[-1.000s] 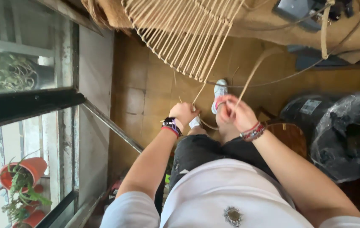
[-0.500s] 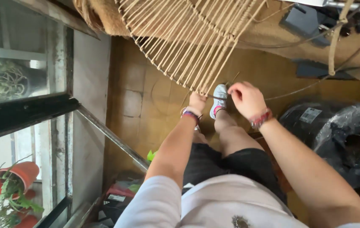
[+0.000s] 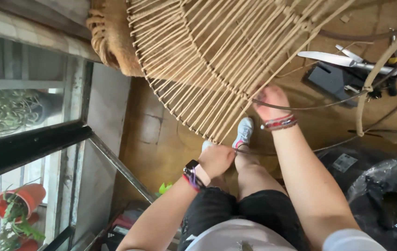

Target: Weaving and securing rattan strips onto a wicker furniture frame.

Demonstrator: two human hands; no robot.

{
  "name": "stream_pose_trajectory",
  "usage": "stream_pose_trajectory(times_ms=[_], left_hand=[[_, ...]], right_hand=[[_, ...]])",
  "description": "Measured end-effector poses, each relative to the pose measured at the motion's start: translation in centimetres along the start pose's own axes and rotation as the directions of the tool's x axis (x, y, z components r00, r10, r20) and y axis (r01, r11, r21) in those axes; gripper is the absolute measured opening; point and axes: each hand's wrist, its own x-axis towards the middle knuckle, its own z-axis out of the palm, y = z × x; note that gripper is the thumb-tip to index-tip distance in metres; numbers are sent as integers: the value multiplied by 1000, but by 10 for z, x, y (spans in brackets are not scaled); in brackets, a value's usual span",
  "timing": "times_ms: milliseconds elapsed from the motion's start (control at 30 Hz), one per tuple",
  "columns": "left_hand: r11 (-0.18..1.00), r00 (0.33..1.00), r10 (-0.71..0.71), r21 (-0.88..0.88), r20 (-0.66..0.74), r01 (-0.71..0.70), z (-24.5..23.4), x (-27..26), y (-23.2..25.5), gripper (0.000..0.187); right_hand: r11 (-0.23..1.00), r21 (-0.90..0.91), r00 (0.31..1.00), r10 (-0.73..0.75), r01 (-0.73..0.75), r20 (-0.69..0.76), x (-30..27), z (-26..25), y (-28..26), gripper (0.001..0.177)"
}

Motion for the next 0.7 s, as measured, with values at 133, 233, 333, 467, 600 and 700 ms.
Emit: stream_pose_trajectory(times_ms=[133,233,333,467,600,700], left_hand=[[942,692,284,329,-664,-71,-108,-18,92,22],[847,375,478,530,-794,43,-126,12,113,27],[798,257,581,603,-773,11,-135,34,116,10],[691,93,723,712,-685,-128,-164,31,106,16],[601,73,790,747,-609,-285,-158,31,86,25],[677,288,615,305,-734,-670,-155,5,79,12]], right_hand=[[974,39,798,-206,224,566,18,20,-41,17],[934,95,662,-312,343,681,4,44,-62,34],[892,125,611,-394,434,686,9,36,-58,36],[934,221,769,-356,280,530,69,-29,-24,15],[983,48,907,-182,177,378,-44,-9,-31,13],[884,-382,937,-151,271,316,-109,-21,-29,22]])
